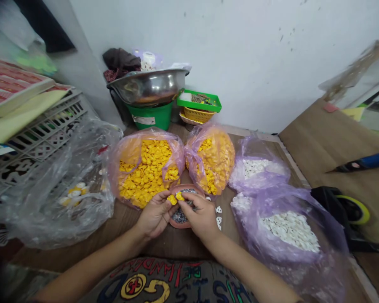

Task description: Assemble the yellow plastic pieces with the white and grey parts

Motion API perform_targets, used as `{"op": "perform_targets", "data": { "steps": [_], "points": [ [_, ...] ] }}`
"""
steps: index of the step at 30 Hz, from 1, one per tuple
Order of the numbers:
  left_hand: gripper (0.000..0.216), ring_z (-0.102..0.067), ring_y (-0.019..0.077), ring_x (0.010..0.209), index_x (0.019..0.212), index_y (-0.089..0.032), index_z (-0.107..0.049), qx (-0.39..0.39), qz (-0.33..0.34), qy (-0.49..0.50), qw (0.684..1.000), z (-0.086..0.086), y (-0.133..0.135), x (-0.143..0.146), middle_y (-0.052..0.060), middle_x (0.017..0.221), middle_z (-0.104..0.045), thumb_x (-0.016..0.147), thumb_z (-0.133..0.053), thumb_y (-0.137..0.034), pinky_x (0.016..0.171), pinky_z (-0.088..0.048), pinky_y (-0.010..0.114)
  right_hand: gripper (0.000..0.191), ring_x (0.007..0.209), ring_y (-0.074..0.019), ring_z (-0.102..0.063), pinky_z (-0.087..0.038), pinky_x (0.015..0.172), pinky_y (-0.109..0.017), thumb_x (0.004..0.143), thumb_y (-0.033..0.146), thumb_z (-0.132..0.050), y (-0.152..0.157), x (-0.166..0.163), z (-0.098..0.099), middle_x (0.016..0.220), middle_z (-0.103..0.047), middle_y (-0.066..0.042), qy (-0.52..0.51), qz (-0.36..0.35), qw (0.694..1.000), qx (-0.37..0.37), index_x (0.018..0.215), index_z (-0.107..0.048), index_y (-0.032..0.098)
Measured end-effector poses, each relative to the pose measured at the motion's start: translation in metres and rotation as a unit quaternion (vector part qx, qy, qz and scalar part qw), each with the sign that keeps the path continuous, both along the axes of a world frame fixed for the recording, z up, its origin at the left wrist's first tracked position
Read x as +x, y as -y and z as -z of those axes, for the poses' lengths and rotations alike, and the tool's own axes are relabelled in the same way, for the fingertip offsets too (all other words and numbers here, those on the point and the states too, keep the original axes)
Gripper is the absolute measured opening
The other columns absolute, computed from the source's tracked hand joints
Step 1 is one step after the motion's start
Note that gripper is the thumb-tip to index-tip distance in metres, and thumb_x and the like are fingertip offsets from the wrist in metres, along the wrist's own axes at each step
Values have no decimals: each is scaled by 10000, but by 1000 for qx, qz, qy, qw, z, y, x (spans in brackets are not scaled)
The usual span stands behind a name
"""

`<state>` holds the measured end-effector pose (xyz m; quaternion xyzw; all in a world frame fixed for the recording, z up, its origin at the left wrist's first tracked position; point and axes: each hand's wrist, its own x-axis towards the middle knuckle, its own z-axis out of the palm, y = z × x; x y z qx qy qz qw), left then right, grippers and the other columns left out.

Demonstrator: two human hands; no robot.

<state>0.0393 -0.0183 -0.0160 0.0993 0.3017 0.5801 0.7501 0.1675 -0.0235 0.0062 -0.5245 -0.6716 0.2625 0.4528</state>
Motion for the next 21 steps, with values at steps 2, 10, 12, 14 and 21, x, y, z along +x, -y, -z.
{"op": "perform_targets", "data": {
  "steps": [2, 10, 12, 14, 21],
  "points": [
    [312, -636, 82, 628, 669, -165, -648, 14, -11, -6, 1000, 1, 0, 1, -10, 681, -707, 408, -814, -124, 612, -503, 160, 150, 757, -170, -645, -531, 698, -303, 755, 253, -571, 1, 0, 0, 836, -702, -32, 8, -13, 1000, 27, 857, -677, 226],
    [342, -613, 92, 568, 638, -154, -673, 26, -19, -70, 997, 2, 1, 0, -3, 623, -701, 334, -829, -143, 580, -478, 185, 168, 788, -160, -642, -516, 742, -308, 782, 210, -561, -3, 1, 2, 850, -706, -27, 32, -90, 992, 86, 889, -685, 248],
    [340, -608, 92, 557, 627, -155, -674, 18, -21, -78, 997, 3, 1, 0, -6, 607, -697, 325, -830, -147, 571, -474, 189, 164, 783, -156, -643, -515, 740, -301, 783, 205, -565, -3, 2, 1, 851, -707, -24, 35, -101, 990, 91, 883, -686, 251],
    [336, -605, 94, 555, 616, -156, -673, 11, -22, -88, 996, 4, 1, 0, -8, 596, -695, 319, -830, -155, 571, -474, 194, 165, 781, -153, -642, -514, 734, -296, 786, 195, -560, -3, 3, 1, 855, -706, -26, 42, -107, 988, 98, 878, -685, 250],
    [322, -591, 102, 546, 623, -147, -676, 11, -16, -151, 988, 4, 0, -2, -7, 585, -687, 331, -811, -127, 574, -470, 215, 185, 810, -160, -630, -507, 723, -310, 811, 164, -511, -7, 4, 3, 843, -699, -49, 90, -133, 978, 134, 896, -663, 227]
  ]
}}
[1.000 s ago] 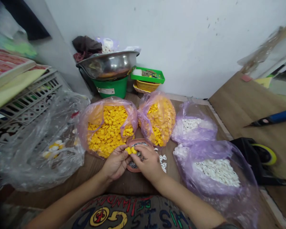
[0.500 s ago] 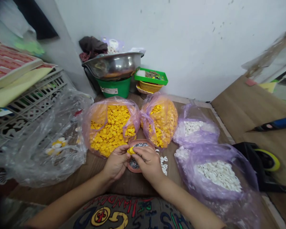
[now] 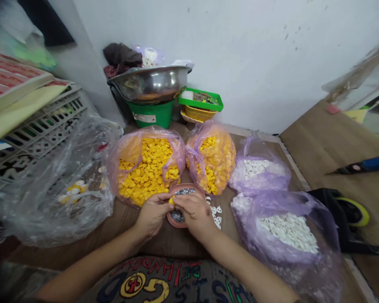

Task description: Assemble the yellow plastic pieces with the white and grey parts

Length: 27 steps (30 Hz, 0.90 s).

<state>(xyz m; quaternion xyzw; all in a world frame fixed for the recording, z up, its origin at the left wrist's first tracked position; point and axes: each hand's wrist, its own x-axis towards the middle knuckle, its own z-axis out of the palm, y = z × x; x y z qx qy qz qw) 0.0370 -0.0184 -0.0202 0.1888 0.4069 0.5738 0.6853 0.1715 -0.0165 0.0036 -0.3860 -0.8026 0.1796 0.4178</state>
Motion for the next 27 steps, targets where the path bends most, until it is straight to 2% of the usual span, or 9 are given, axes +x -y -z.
{"op": "perform_targets", "data": {
  "steps": [8, 14, 17, 20, 22, 25, 27],
  "points": [
    [291, -566, 103, 532, 662, -177, -698, 26, 3, -51, 998, -4, 1, -3, -9, 612, -679, 388, -769, -111, 539, -458, 226, 217, 852, -196, -602, -488, 750, -354, 776, 189, -557, -3, 0, -4, 889, -674, -76, 53, -38, 998, 24, 990, -594, 195],
    [212, -556, 114, 581, 512, -218, -691, 175, -29, -167, 970, -4, -1, -9, -18, 569, -615, 345, -781, -125, 583, -442, 228, 178, 782, -175, -606, -489, 712, -323, 807, 173, -505, 0, -1, -8, 810, -670, -55, 43, -38, 996, 64, 963, -586, 202],
    [162, -542, 120, 553, 484, -238, -683, 212, -16, -199, 957, -9, 0, -11, -9, 550, -602, 386, -784, -158, 563, -431, 238, 182, 738, -156, -608, -491, 675, -290, 819, 170, -484, 1, 1, -14, 772, -672, -40, 43, -55, 994, 82, 962, -588, 212],
    [144, -531, 121, 535, 439, -227, -657, 206, -6, -207, 956, -15, 0, -10, -3, 540, -596, 404, -785, -172, 558, -425, 244, 183, 697, -151, -609, -491, 656, -281, 816, 160, -480, 1, 3, -17, 735, -675, -32, 47, -58, 993, 92, 944, -597, 218],
    [165, -534, 116, 538, 427, -204, -633, 182, -1, -177, 967, -19, -1, -8, -4, 553, -599, 389, -792, -176, 558, -428, 239, 177, 703, -158, -612, -493, 658, -291, 817, 173, -482, 2, 4, -16, 747, -677, -41, 43, -41, 995, 81, 939, -603, 213],
    [208, -552, 113, 564, 529, -182, -642, 123, 52, -104, 986, -22, -5, -7, -6, 596, -626, 387, -794, -173, 557, -437, 228, 183, 734, -175, -613, -494, 673, -311, 818, 205, -492, 5, 1, -10, 778, -677, -54, 47, 3, 998, 33, 962, -605, 205],
    [228, -557, 111, 566, 623, -177, -662, 88, 105, -97, 986, -21, -6, -7, -5, 620, -648, 425, -774, -161, 550, -443, 223, 187, 740, -182, -609, -492, 686, -321, 813, 215, -505, 9, 0, -5, 784, -676, -58, 58, 27, 998, 8, 971, -604, 199]
  ]
}}
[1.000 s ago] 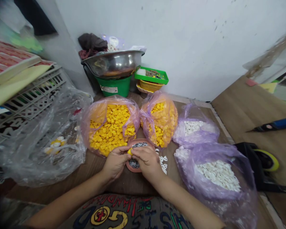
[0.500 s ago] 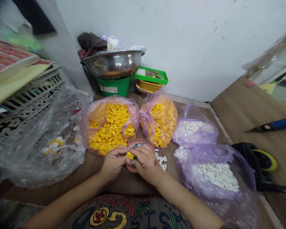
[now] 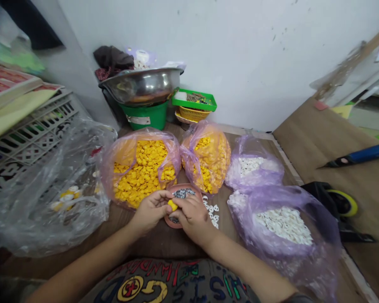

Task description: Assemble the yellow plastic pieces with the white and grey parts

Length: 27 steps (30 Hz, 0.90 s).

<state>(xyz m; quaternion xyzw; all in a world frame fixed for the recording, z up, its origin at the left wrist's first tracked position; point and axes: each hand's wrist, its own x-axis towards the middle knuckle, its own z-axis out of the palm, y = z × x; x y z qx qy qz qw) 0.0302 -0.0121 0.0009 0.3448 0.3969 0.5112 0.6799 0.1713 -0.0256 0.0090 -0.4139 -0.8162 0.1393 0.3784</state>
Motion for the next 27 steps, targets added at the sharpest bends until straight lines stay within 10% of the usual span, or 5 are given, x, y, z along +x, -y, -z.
{"op": "perform_targets", "data": {
  "steps": [5, 13, 27],
  "points": [
    [189, -560, 113, 535, 647, -175, -687, -44, 17, -85, 995, 11, 1, -4, -4, 594, -667, 467, -737, -146, 528, -450, 216, 184, 776, -170, -609, -496, 693, -298, 789, 173, -512, 7, 18, 18, 825, -675, -46, 28, -4, 998, -64, 942, -611, 204],
    [205, -572, 109, 495, 618, -161, -688, -76, -45, -107, 990, 12, -3, -3, -6, 542, -658, 452, -767, -251, 521, -457, 214, 272, 722, -188, -597, -477, 673, -322, 718, 68, -457, -8, 94, 39, 736, -661, -53, 120, 180, 968, -128, 763, -685, 210],
    [241, -606, 128, 594, 624, -159, -694, -92, -15, -100, 991, 1, 8, 11, 28, 641, -700, 404, -791, -165, 582, -487, 233, 202, 705, -169, -619, -487, 641, -289, 741, 203, -501, -5, 63, 26, 776, -676, -27, 4, 167, 962, -216, 893, -634, 200]
  ]
}}
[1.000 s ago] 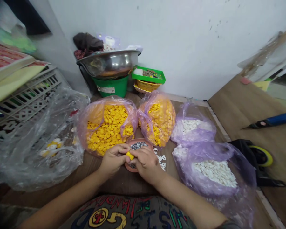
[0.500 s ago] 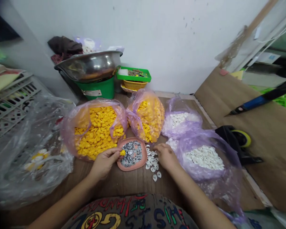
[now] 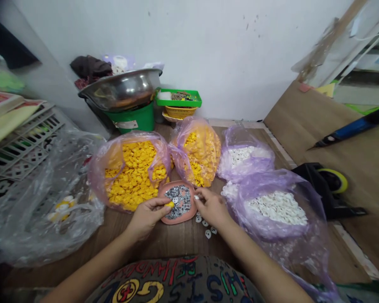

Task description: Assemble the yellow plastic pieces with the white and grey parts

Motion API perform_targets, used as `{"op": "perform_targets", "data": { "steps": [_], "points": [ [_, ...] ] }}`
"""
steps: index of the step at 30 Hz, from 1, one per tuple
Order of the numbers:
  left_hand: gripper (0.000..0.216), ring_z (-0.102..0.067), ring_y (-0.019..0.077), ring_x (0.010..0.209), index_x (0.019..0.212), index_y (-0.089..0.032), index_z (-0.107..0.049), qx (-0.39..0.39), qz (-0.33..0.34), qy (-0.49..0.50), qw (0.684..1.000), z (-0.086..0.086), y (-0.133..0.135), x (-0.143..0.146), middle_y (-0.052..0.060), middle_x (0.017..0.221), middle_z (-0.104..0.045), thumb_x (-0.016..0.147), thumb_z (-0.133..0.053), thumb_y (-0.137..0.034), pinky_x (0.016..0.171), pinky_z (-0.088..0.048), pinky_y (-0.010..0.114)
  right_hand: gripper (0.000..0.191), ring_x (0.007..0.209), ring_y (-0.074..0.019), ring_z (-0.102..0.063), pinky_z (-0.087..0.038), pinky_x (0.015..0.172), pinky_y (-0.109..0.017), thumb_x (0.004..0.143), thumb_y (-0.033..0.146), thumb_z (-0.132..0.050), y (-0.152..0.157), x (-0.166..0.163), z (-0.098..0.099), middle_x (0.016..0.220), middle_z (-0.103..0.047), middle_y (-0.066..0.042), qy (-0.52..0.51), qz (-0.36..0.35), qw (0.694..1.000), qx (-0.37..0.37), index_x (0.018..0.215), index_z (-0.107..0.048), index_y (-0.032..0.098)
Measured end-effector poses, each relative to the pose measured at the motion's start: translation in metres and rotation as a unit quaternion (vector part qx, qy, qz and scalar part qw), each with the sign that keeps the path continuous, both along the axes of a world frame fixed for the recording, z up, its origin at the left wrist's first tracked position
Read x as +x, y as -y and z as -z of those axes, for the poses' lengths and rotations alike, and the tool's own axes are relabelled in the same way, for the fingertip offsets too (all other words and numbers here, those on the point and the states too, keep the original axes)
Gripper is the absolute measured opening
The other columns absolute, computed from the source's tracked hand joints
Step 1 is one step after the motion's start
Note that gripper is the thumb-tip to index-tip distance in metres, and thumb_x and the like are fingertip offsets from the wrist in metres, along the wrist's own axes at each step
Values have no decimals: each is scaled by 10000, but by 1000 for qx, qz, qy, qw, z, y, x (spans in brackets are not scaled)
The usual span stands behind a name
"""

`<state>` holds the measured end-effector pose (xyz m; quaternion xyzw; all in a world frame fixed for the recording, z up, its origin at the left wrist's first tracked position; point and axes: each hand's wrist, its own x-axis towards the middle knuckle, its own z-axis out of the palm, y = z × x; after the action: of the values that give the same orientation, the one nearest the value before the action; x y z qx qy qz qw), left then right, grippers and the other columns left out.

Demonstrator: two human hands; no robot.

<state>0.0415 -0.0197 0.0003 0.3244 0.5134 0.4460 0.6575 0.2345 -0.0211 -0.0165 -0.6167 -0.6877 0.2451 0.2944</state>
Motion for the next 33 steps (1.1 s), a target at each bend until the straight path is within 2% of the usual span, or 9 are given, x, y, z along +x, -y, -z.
{"op": "perform_targets", "data": {
  "steps": [5, 8, 10, 12, 17, 22, 29, 33],
  "points": [
    [288, -607, 119, 566, 679, -153, -685, -3, 36, 63, 997, 1, 1, 6, 25, 644, -702, 419, -799, -204, 575, -485, 235, 193, 640, -156, -620, -500, 580, -273, 734, 269, -527, 3, -30, -11, 728, -687, 5, -204, -60, 972, -98, 844, -674, 208],
    [291, -614, 126, 553, 701, -144, -678, 4, 39, 84, 996, 3, 1, 5, 26, 624, -698, 449, -792, -235, 590, -492, 252, 250, 620, -129, -614, -504, 590, -259, 773, 282, -498, 6, -41, -11, 700, -678, 23, -314, -104, 933, -144, 956, -658, 223],
    [294, -620, 131, 555, 707, -141, -675, 2, 33, 96, 995, 3, 1, 3, 29, 624, -698, 457, -790, -244, 598, -495, 260, 297, 631, -117, -611, -505, 613, -252, 774, 292, -514, 8, -45, -9, 708, -669, 20, -364, -110, 911, -157, 1042, -617, 215],
    [292, -628, 134, 592, 707, -143, -675, -3, 22, 107, 994, 3, 1, 1, 35, 659, -705, 458, -790, -243, 611, -493, 253, 333, 653, -117, -610, -507, 628, -251, 745, 291, -561, 9, -47, -8, 737, -664, 14, -364, -99, 915, -143, 1065, -597, 208],
    [267, -624, 122, 645, 716, -149, -686, -6, 24, 133, 991, 4, 3, -1, 37, 701, -707, 485, -782, -242, 629, -480, 223, 258, 794, -166, -620, -505, 737, -306, 724, 261, -574, 8, -48, -10, 852, -678, -11, -252, -86, 963, -39, 972, -637, 226],
    [254, -620, 106, 645, 698, -162, -689, -2, 18, 152, 988, 5, 2, -1, 19, 696, -708, 475, -790, -229, 635, -480, 209, 215, 784, -169, -628, -506, 732, -298, 746, 245, -541, 7, -50, -14, 840, -686, -17, -215, -87, 972, 27, 932, -645, 221],
    [254, -610, 110, 617, 671, -175, -696, -6, 12, 156, 988, 6, 2, -1, 12, 657, -704, 448, -798, -242, 620, -476, 224, 206, 767, -167, -637, -513, 716, -285, 749, 243, -552, 10, -51, -14, 831, -699, -11, -227, -83, 970, 8, 920, -666, 230],
    [233, -615, 135, 686, 685, -184, -714, 35, 20, 72, 997, 8, 2, -2, 27, 711, -712, 470, -784, -243, 691, -471, 248, 195, 775, -167, -633, -503, 745, -299, 761, 285, -576, 9, -52, -10, 840, -698, -15, -236, -88, 968, 21, 924, -679, 251]
  ]
}}
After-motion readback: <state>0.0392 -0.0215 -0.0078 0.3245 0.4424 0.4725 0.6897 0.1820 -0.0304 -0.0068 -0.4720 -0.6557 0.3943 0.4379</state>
